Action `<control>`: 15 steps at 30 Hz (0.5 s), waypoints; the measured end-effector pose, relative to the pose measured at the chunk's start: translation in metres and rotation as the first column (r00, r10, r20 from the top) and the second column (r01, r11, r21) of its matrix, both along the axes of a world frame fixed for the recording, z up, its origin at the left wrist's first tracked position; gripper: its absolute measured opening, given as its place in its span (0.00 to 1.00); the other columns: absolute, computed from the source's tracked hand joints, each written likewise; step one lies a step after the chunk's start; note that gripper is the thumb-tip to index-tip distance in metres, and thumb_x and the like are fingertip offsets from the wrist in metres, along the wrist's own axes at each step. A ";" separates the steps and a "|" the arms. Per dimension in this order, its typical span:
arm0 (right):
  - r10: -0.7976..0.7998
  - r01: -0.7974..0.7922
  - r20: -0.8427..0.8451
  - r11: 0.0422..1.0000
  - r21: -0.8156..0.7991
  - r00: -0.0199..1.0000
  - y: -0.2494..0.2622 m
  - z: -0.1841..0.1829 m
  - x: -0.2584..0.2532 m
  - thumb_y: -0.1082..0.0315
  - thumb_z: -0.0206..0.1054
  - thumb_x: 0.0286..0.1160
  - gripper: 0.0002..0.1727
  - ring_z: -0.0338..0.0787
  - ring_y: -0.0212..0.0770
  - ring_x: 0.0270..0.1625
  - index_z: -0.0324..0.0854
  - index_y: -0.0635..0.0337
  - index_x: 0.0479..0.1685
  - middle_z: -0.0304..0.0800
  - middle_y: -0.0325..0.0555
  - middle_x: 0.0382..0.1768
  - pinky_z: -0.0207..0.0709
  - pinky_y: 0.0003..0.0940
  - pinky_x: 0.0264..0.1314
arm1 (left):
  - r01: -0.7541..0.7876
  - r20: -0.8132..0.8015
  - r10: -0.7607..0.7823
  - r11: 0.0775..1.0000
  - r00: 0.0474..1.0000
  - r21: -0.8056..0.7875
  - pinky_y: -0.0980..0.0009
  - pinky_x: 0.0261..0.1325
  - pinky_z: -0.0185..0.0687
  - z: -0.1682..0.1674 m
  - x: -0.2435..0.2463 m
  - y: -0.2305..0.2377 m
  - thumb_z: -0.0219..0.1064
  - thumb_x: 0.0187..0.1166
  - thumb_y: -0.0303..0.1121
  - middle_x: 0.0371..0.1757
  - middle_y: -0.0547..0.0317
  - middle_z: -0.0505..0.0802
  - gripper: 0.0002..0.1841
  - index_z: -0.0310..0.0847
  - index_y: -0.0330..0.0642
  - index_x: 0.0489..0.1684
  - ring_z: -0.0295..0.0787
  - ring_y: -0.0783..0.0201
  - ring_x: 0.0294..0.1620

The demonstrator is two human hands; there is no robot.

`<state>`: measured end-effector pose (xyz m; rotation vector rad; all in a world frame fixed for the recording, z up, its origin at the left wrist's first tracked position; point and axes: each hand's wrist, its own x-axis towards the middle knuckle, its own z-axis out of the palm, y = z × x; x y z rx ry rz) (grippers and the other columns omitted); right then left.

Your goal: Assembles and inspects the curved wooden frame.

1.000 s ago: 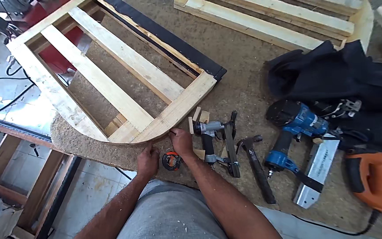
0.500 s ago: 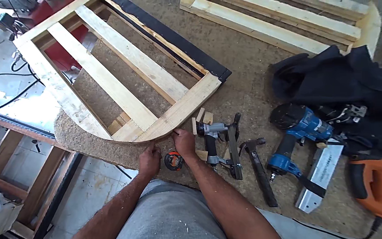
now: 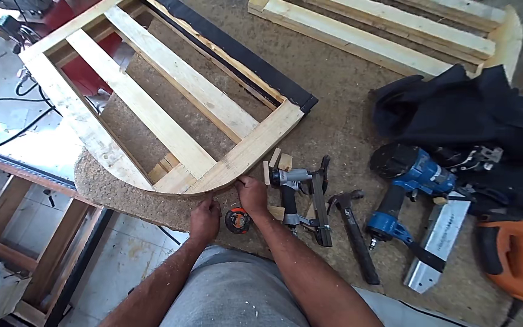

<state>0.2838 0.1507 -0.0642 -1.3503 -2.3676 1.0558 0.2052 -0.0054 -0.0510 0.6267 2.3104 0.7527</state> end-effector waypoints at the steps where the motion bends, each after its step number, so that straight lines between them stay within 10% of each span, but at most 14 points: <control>1: -0.002 0.002 -0.008 1.000 0.004 1.000 0.000 0.000 0.000 0.57 0.68 0.81 0.10 0.95 0.46 0.49 0.95 0.45 0.45 0.97 0.42 0.43 0.87 0.57 0.54 | -0.001 -0.004 0.001 1.000 1.000 -0.004 0.53 0.60 0.91 -0.001 0.000 0.000 0.62 0.87 0.37 0.50 0.61 0.96 0.25 0.73 0.52 0.84 0.95 0.64 0.48; 15: -0.009 0.009 -0.023 1.000 0.002 1.000 0.000 0.000 0.000 0.58 0.68 0.81 0.10 0.95 0.45 0.49 0.96 0.45 0.46 0.98 0.41 0.43 0.86 0.56 0.56 | -0.004 -0.016 0.004 1.000 1.000 -0.003 0.56 0.58 0.92 0.000 0.000 0.001 0.62 0.87 0.37 0.47 0.62 0.96 0.26 0.72 0.52 0.85 0.95 0.65 0.45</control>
